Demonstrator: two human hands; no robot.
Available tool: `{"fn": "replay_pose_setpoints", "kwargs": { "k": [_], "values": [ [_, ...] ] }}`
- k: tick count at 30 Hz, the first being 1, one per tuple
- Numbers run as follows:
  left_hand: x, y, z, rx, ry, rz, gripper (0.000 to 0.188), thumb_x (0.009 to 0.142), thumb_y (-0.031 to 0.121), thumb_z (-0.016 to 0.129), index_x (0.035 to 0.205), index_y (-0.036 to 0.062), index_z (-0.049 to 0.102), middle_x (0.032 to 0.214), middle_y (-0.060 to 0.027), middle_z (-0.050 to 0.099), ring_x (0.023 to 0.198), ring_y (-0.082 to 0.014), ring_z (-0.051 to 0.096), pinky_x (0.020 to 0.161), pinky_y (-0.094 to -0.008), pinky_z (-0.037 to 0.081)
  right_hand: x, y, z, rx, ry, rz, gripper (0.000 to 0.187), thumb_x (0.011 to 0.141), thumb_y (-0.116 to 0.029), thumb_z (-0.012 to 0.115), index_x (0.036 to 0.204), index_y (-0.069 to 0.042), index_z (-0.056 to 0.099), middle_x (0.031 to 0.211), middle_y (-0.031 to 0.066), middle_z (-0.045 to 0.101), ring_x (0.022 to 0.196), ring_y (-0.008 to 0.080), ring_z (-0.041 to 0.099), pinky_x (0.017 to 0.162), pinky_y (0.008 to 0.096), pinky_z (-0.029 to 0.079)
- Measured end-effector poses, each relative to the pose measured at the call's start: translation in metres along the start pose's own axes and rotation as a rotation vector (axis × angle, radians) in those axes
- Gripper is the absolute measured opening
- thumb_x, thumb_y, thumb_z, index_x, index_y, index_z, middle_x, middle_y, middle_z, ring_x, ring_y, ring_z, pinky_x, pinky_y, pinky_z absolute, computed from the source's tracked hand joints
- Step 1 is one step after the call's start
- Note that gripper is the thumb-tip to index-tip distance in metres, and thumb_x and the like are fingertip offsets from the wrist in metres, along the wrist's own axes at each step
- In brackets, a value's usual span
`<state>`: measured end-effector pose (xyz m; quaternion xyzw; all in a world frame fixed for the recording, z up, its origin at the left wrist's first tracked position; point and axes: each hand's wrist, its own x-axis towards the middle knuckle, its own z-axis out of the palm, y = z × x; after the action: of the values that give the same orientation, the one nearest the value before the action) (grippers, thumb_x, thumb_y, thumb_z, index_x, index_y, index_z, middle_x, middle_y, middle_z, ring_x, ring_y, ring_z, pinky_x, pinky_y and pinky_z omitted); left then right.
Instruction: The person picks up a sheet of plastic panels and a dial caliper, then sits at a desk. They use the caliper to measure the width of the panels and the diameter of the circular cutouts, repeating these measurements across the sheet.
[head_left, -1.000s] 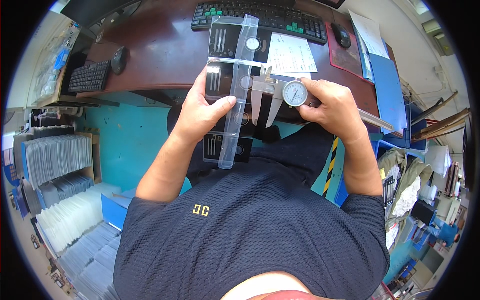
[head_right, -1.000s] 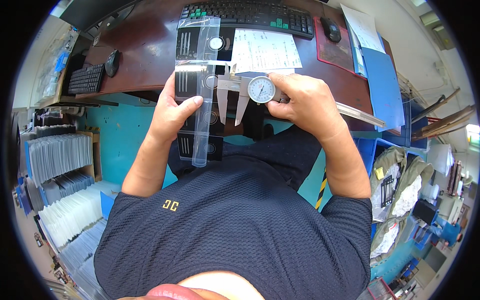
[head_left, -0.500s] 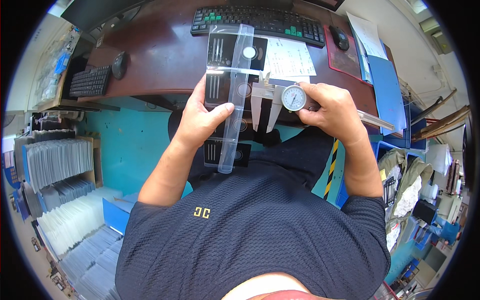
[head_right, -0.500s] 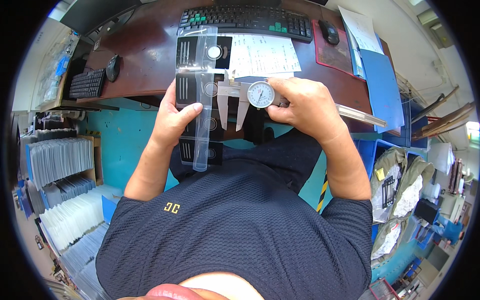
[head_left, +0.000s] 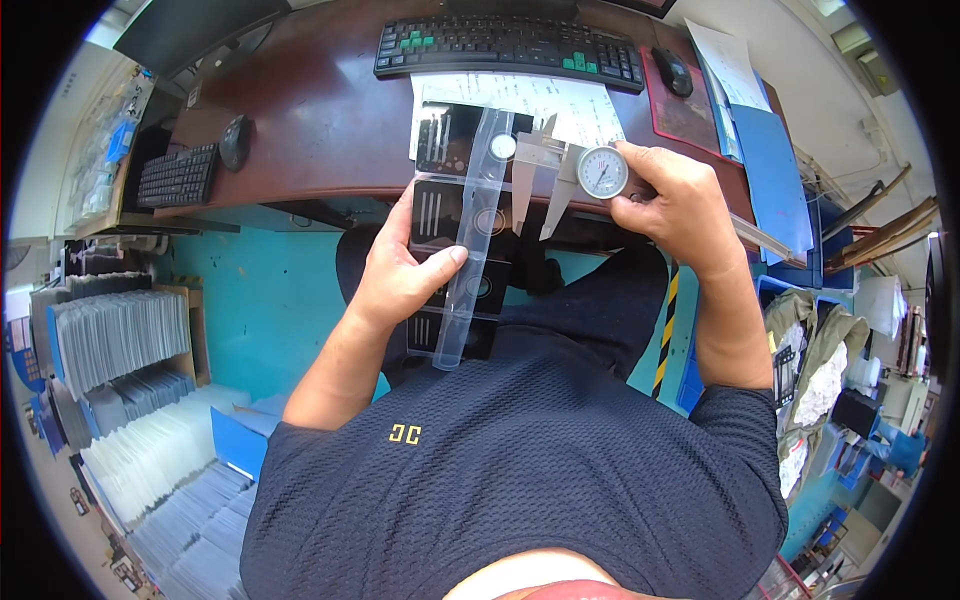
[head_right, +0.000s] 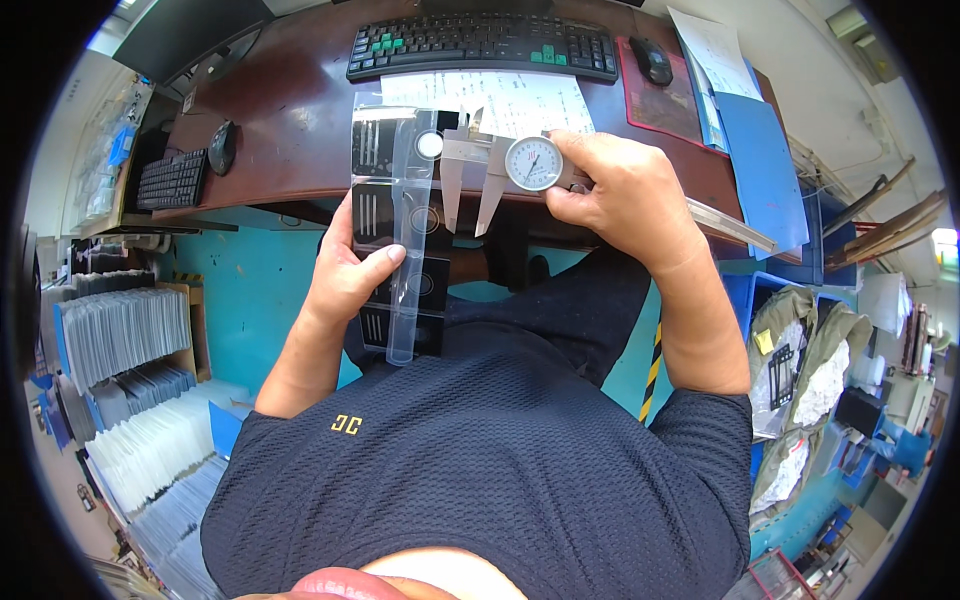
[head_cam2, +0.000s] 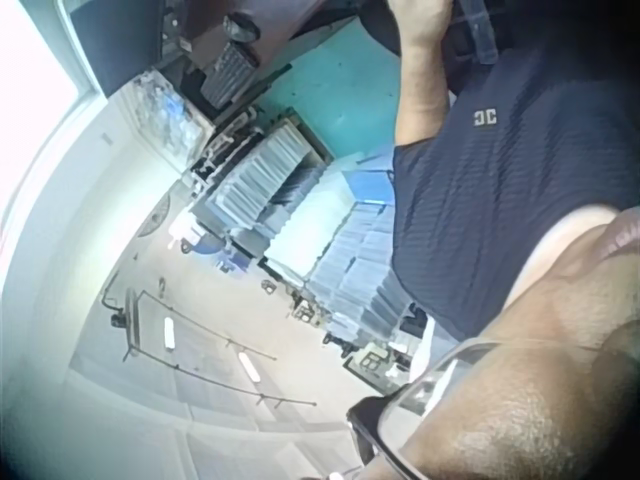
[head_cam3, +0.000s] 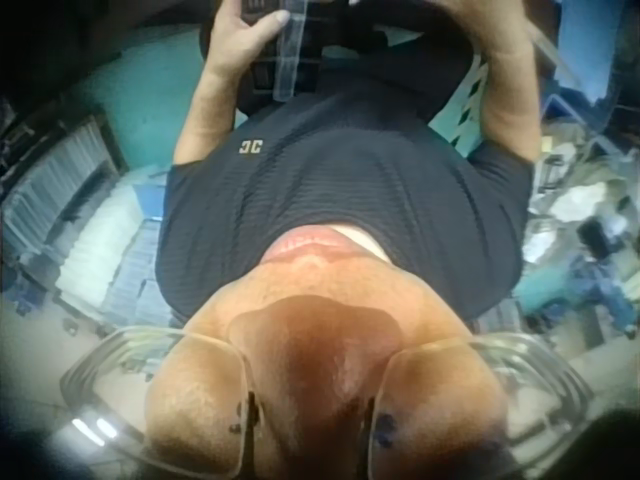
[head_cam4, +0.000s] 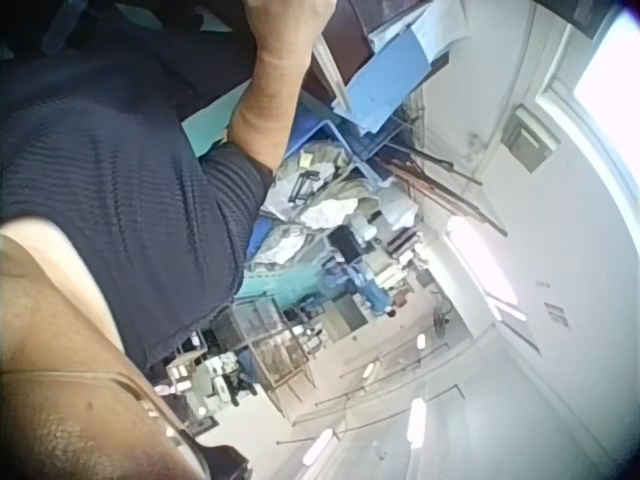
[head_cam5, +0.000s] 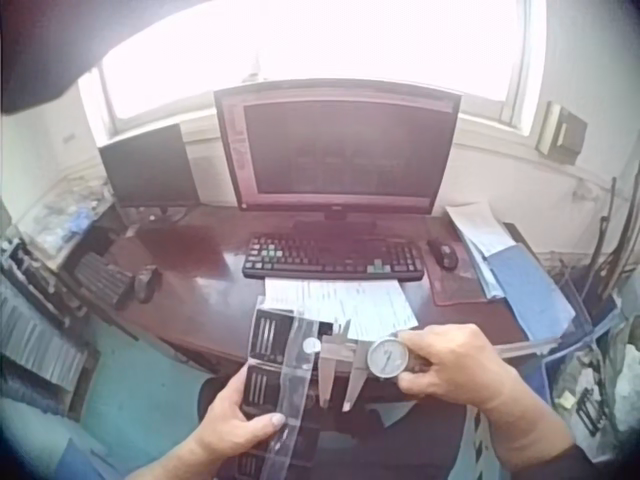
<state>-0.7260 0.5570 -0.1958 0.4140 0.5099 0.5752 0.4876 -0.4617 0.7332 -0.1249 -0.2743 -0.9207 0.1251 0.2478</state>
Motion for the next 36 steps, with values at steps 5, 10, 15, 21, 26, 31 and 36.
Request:
{"fn": "replay_pose_setpoints", "kwargs": {
  "k": [5, 10, 15, 21, 26, 31, 36],
  "values": [
    [0.0, -0.003, -0.002, 0.016, -0.015, 0.005, 0.083, 0.082, 0.007, 0.074, 0.152, -0.0023, 0.03, 0.136, -0.011, 0.055, 0.123, -0.0171, 0.053, 0.108, -0.0329, 0.04, 0.0, -0.002, 0.0, -0.009, -0.032, 0.015, 0.041, 0.073, -0.019, 0.076, 0.112, -0.005, 0.069, 0.087, 0.0162, 0.07, 0.074, 0.0288, 0.069, 0.07, 0.0358, 0.056],
    [0.002, -0.004, -0.002, 0.01, -0.021, -0.004, 0.083, 0.083, 0.007, 0.074, 0.152, -0.0025, 0.03, 0.136, -0.0114, 0.055, 0.123, -0.0174, 0.052, 0.108, -0.033, 0.039, 0.001, 0.001, 0.003, -0.033, -0.046, 0.019, 0.041, 0.074, -0.02, 0.076, 0.112, -0.005, 0.069, 0.087, 0.0161, 0.069, 0.074, 0.0288, 0.069, 0.069, 0.0362, 0.056],
    [0.011, -0.008, -0.006, -0.034, -0.013, -0.046, 0.082, 0.081, 0.006, 0.075, 0.151, -0.0005, 0.033, 0.128, -0.0094, 0.059, 0.115, -0.0153, 0.057, 0.102, -0.0313, 0.045, 0.004, 0.0, 0.002, 0.075, -0.059, 0.139, 0.045, 0.073, -0.021, 0.079, 0.113, -0.003, 0.068, 0.089, 0.0163, 0.069, 0.077, 0.0307, 0.068, 0.072, 0.0354, 0.056],
    [0.034, -0.03, -0.011, -0.409, -0.392, -0.364, 0.099, 0.073, 0.036, 0.087, 0.149, -0.0003, 0.035, 0.126, -0.0081, 0.061, 0.108, -0.0139, 0.061, 0.094, -0.0292, 0.05, 0.011, 0.007, 0.031, 0.405, -0.008, 0.14, 0.057, 0.069, -0.013, 0.088, 0.118, 0.002, 0.062, 0.1, 0.014, 0.068, 0.094, 0.0188, 0.063, 0.084, 0.0333, 0.052],
    [0.022, -0.036, 0.011, -0.338, -0.593, -0.686, 0.096, 0.08, 0.054, 0.078, 0.149, 0.0004, 0.038, 0.135, -0.007, 0.056, 0.126, -0.0151, 0.049, 0.109, -0.0302, 0.036, 0.026, 0.002, 0.013, 0.647, -0.35, 0.118, 0.046, 0.072, -0.014, 0.088, 0.108, 0.0, 0.064, 0.092, 0.0078, 0.066, 0.087, 0.0156, 0.059, 0.081, 0.0311, 0.049],
    [0.024, -0.005, 0.014, -1.264, -0.177, -0.715, 0.074, 0.094, 0.042, 0.064, 0.148, -0.0026, 0.038, 0.145, -0.0214, 0.048, 0.131, -0.0314, 0.051, 0.109, -0.045, 0.046, 0.025, -0.001, -0.009, 0.66, -0.167, 0.106, 0.032, 0.076, -0.016, 0.086, 0.093, -0.003, 0.063, 0.081, 0.0003, 0.057, 0.077, 0.0131, 0.055, 0.073, 0.0295, 0.046],
    [0.052, -0.005, -0.008, -0.733, -0.276, -0.27, 0.075, 0.094, 0.048, 0.06, 0.153, 0.0102, 0.033, 0.149, -0.017, 0.045, 0.129, -0.0382, 0.053, 0.102, -0.0547, 0.051, 0.038, -0.006, -0.025, 0.888, 0.039, 0.478, 0.032, 0.083, -0.02, 0.083, 0.101, -0.005, 0.062, 0.085, -0.0023, 0.057, 0.076, 0.0067, 0.051, 0.07, 0.0247, 0.043]
  ]
}}
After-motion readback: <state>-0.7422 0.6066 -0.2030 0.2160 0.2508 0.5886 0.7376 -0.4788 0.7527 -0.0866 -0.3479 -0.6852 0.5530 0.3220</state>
